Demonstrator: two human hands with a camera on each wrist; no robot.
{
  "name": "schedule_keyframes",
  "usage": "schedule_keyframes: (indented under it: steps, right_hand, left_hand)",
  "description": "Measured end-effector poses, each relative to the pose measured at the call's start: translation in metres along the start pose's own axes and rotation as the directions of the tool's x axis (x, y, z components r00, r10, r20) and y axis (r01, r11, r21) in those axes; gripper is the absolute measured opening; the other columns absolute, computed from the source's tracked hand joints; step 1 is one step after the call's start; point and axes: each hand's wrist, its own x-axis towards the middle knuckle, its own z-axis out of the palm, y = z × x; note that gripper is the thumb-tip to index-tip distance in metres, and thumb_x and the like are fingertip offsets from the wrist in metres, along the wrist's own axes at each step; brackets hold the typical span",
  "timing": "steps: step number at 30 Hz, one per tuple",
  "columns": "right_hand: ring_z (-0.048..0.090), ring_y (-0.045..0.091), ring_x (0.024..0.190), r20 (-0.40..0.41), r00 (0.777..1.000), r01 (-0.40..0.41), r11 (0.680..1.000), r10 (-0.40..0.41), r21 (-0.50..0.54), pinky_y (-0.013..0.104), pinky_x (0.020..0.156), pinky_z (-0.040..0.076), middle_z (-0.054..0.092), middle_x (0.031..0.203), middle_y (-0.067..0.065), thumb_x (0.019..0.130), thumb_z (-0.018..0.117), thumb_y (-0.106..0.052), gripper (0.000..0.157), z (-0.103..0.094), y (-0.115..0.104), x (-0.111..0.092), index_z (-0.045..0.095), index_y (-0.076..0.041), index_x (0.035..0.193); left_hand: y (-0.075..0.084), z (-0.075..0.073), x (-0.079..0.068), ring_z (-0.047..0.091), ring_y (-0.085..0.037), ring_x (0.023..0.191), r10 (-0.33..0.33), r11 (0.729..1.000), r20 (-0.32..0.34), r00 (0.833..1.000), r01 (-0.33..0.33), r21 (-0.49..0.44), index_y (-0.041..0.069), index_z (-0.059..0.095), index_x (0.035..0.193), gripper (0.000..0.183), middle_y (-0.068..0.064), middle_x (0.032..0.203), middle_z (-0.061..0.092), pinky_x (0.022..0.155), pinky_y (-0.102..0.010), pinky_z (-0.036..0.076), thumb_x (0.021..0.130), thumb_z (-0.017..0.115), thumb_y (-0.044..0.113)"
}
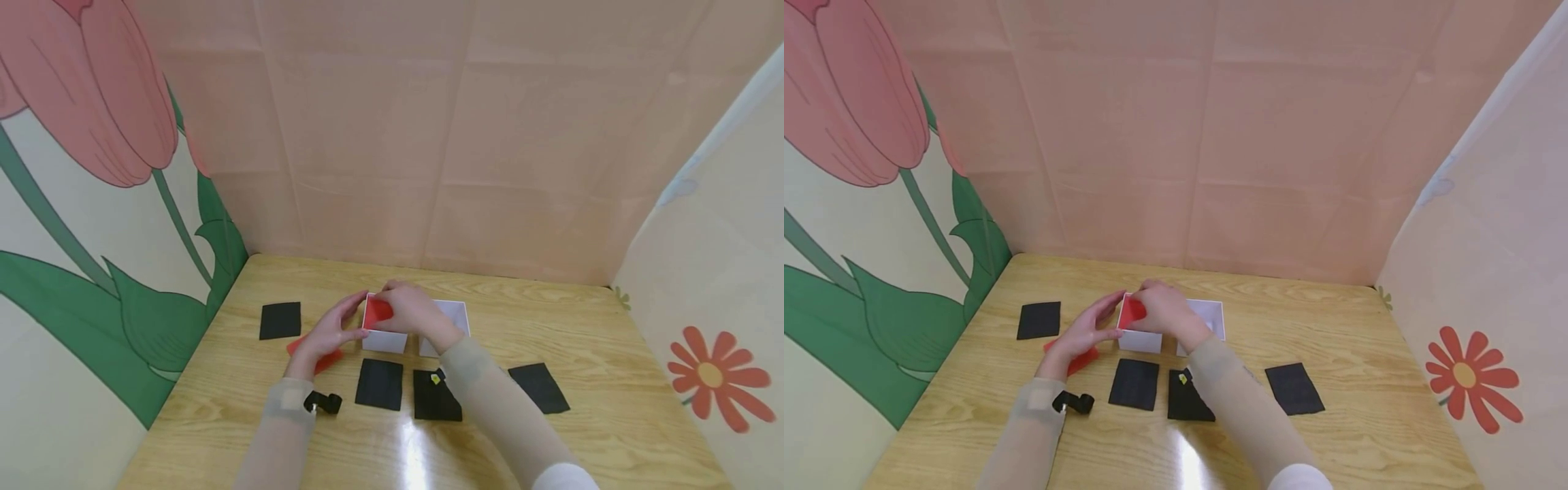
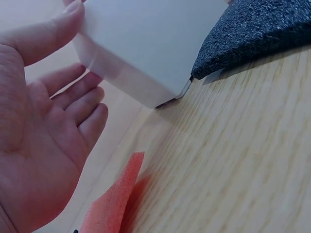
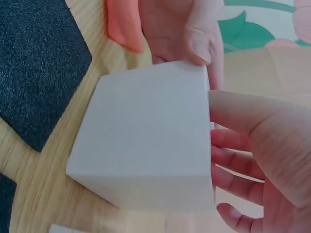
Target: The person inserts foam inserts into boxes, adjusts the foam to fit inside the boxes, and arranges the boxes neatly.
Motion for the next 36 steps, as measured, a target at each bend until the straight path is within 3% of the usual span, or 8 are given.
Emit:
schedule_keyframes:
  steps: [5,14,26,36]
  right_hand:
    - [0.065,0.021,0.109,0.003,0.999,-0.035,0.999,0.035,0.027,0.04,0.09,0.059,0.069,0.134,0.002,0.084,0.09,-0.046,0.059,-0.005,0.011,-0.01,0.076,-0.019,0.134]
    - [0.066,0.018,0.108,0.007,0.999,-0.038,0.999,0.038,-0.028,0.052,0.097,0.052,0.072,0.129,-0.001,0.085,0.09,-0.045,0.052,-0.019,0.017,-0.023,0.079,-0.02,0.13]
    - [0.065,0.016,0.109,0.047,0.999,-0.013,0.993,0.019,-0.122,0.05,0.097,0.052,0.073,0.127,-0.003,0.085,0.09,-0.046,0.053,-0.014,0.019,-0.019,0.079,-0.025,0.132]
    - [0.066,0.019,0.109,0.064,0.998,-0.01,0.988,0.02,-0.152,0.052,0.098,0.052,0.074,0.127,0.0,0.084,0.091,-0.043,0.051,-0.015,0.013,-0.017,0.079,-0.024,0.13]
  left_hand:
    - [-0.001,0.0,-0.001,0.028,-0.027,0.16,-0.011,1.0,0.003,1.0,0.011,0.004,0.018,0.035,0.169,0.09,-0.002,0.173,0.034,0.128,-0.048,0.027,0.094,0.085,0.016]
    - [0.001,0.001,-0.001,0.029,-0.026,0.16,-0.009,1.0,0.001,1.0,0.009,-0.002,0.016,0.035,0.169,0.091,-0.002,0.173,0.033,0.128,-0.048,0.027,0.093,0.086,0.016]
    - [0.002,0.002,-0.001,0.029,-0.023,0.16,-0.012,1.0,-0.001,1.0,0.012,-0.007,0.022,0.037,0.168,0.089,0.0,0.173,0.034,0.128,-0.046,0.027,0.093,0.085,0.015]
    - [0.001,0.0,-0.001,0.022,-0.027,0.162,-0.022,1.0,0.029,0.999,0.023,-0.006,0.017,0.029,0.17,0.092,-0.006,0.176,0.026,0.129,-0.046,0.023,0.096,0.083,0.016]
